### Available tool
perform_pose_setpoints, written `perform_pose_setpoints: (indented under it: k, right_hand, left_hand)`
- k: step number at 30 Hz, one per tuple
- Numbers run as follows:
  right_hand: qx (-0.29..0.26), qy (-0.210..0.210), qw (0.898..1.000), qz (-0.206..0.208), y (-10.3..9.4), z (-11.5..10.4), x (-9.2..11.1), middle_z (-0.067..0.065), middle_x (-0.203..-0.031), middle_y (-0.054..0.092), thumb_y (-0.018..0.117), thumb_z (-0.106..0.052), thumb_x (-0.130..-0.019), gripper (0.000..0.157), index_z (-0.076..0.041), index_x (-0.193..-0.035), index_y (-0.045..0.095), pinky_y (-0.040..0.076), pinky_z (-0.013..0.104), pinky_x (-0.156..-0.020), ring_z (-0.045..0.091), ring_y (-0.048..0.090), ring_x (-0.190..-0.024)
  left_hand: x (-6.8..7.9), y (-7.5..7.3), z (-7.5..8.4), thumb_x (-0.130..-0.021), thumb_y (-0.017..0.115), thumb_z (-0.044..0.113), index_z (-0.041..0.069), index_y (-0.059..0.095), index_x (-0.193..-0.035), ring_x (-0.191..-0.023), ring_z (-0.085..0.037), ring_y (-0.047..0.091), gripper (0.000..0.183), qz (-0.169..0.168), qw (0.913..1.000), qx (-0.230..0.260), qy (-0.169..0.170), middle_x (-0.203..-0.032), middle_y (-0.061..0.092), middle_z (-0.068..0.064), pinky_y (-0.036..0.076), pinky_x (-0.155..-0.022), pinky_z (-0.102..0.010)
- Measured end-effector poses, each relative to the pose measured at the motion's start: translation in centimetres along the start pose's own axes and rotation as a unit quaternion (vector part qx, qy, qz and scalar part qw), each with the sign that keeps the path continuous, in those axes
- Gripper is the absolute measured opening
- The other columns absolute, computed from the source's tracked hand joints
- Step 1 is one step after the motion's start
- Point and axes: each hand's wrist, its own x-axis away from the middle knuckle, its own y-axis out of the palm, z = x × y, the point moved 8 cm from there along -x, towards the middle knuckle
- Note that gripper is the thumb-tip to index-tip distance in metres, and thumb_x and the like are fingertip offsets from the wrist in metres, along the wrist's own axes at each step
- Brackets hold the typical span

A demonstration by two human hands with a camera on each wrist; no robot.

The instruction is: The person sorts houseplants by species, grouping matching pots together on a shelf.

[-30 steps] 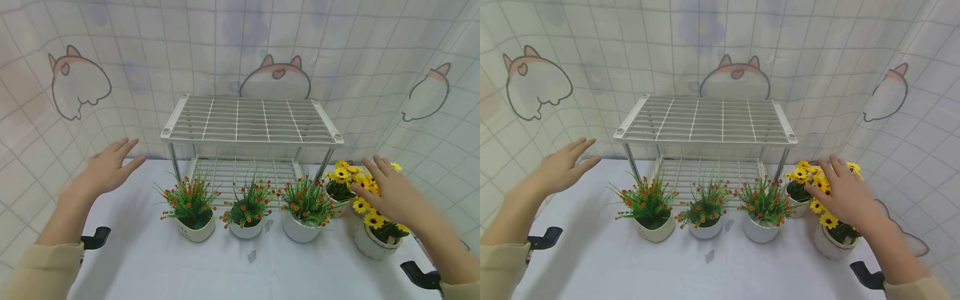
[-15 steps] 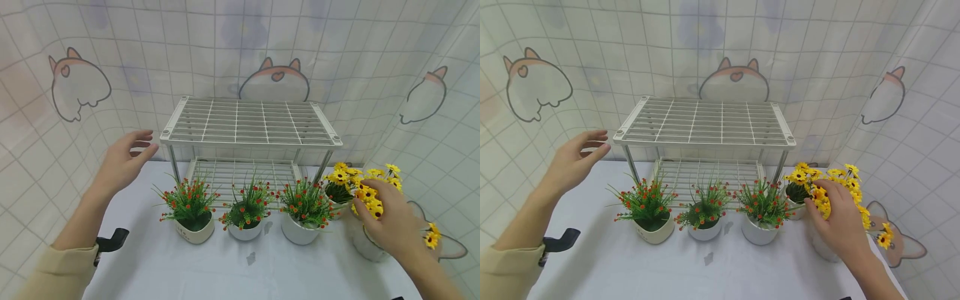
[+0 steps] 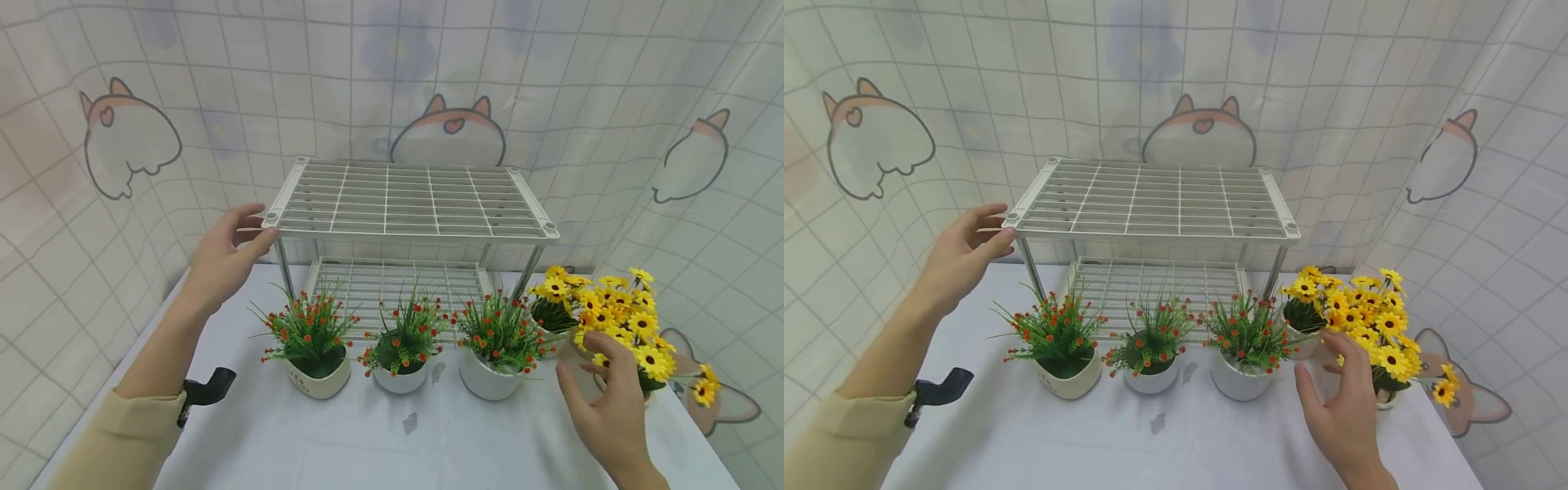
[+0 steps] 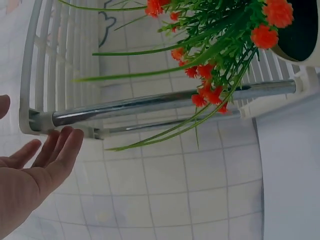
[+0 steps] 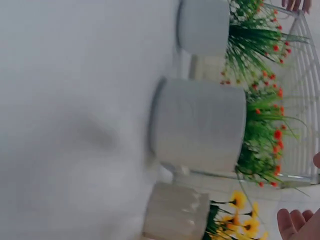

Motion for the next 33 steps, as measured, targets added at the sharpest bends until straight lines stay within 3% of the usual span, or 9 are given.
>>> perform_pose_setpoints:
  k: [3,5,8,12,17,20,25,33]
  right_hand:
    - [-0.029,0.089,0.996,-0.006,0.9,0.9,1.2,0.013,-0.138,0.046,0.078,0.01,-0.084,0.078,0.003,-0.149,0.036,0.041,0.007,-0.086,0.003,0.043,-0.121]
    - [-0.055,0.154,0.986,-0.016,1.7,1.7,2.0,0.009,-0.141,0.044,0.079,0.007,-0.086,0.084,0.0,-0.153,0.029,0.043,0.007,-0.086,0.006,0.043,-0.121]
    - [-0.096,0.25,0.962,-0.048,3.1,3.0,3.1,0.007,-0.146,0.038,0.081,-0.003,-0.089,0.093,-0.007,-0.157,0.018,0.045,0.008,-0.086,0.011,0.041,-0.124]
    - [-0.14,0.336,0.925,-0.111,5.2,4.7,4.3,0.012,-0.154,0.029,0.081,-0.018,-0.091,0.101,-0.011,-0.16,0.008,0.045,0.012,-0.09,0.022,0.037,-0.134]
    - [-0.179,0.372,0.895,-0.168,7.5,5.9,5.3,0.021,-0.16,0.02,0.08,-0.021,-0.093,0.109,-0.012,-0.162,-0.003,0.044,0.012,-0.088,0.036,0.031,-0.141]
    - [-0.2,0.378,0.886,-0.179,8.6,6.2,5.5,0.022,-0.16,0.016,0.08,-0.018,-0.093,0.111,-0.015,-0.162,-0.008,0.044,0.025,-0.1,0.038,0.028,-0.144]
    - [-0.215,0.374,0.885,-0.177,10.0,6.5,5.5,0.027,-0.161,0.013,0.083,-0.013,-0.089,0.118,-0.011,-0.161,-0.011,0.034,0.054,-0.114,0.045,0.023,-0.146]
    - [-0.217,0.391,0.879,-0.163,11.8,6.2,6.2,0.031,-0.16,0.008,0.086,-0.017,-0.086,0.128,-0.009,-0.158,-0.019,0.028,0.056,-0.118,0.05,0.019,-0.147]
  left_hand:
    - [-0.1,0.3,-0.1,-0.104,0.061,0.038,0.005,0.04,-0.155,-0.119,-0.037,0.062,0.064,0.001,0.9998,0.021,0.0,-0.139,0.056,-0.021,0.055,-0.095,-0.043]
    - [-0.2,0.4,-0.2,-0.105,0.061,0.037,0.003,0.041,-0.154,-0.115,-0.036,0.063,0.062,0.003,0.9994,0.035,0.0,-0.136,0.057,-0.021,0.057,-0.091,-0.032]
    - [-0.2,0.5,-0.3,-0.105,0.061,0.035,0.001,0.042,-0.152,-0.116,-0.035,0.063,0.061,0.006,0.9989,0.046,-0.001,-0.134,0.057,-0.02,0.056,-0.087,-0.022]
    - [-0.3,0.6,-0.5,-0.106,0.06,0.035,0.0,0.044,-0.151,-0.116,-0.033,0.063,0.059,0.008,0.9987,0.05,-0.009,-0.133,0.058,-0.019,0.056,-0.088,-0.023]
    - [-0.5,0.9,-0.7,-0.105,0.06,0.036,0.002,0.045,-0.151,-0.115,-0.03,0.063,0.059,0.004,0.9972,0.069,-0.027,-0.131,0.058,-0.018,0.056,-0.09,-0.027]
    - [-0.6,1.0,-0.8,-0.105,0.061,0.037,0.004,0.044,-0.152,-0.116,-0.029,0.062,0.059,-0.002,0.9962,0.08,-0.036,-0.132,0.058,-0.018,0.056,-0.09,-0.026]
    - [-0.8,1.2,-1.0,-0.105,0.059,0.038,0.005,0.042,-0.154,-0.115,-0.028,0.061,0.062,-0.014,0.9947,0.092,-0.045,-0.133,0.057,-0.019,0.056,-0.09,-0.027]
    - [-1.0,1.4,-1.6,-0.106,0.059,0.036,0.005,0.038,-0.156,-0.117,-0.026,0.059,0.063,-0.019,0.9922,0.111,-0.052,-0.133,0.054,-0.019,0.056,-0.094,-0.032]
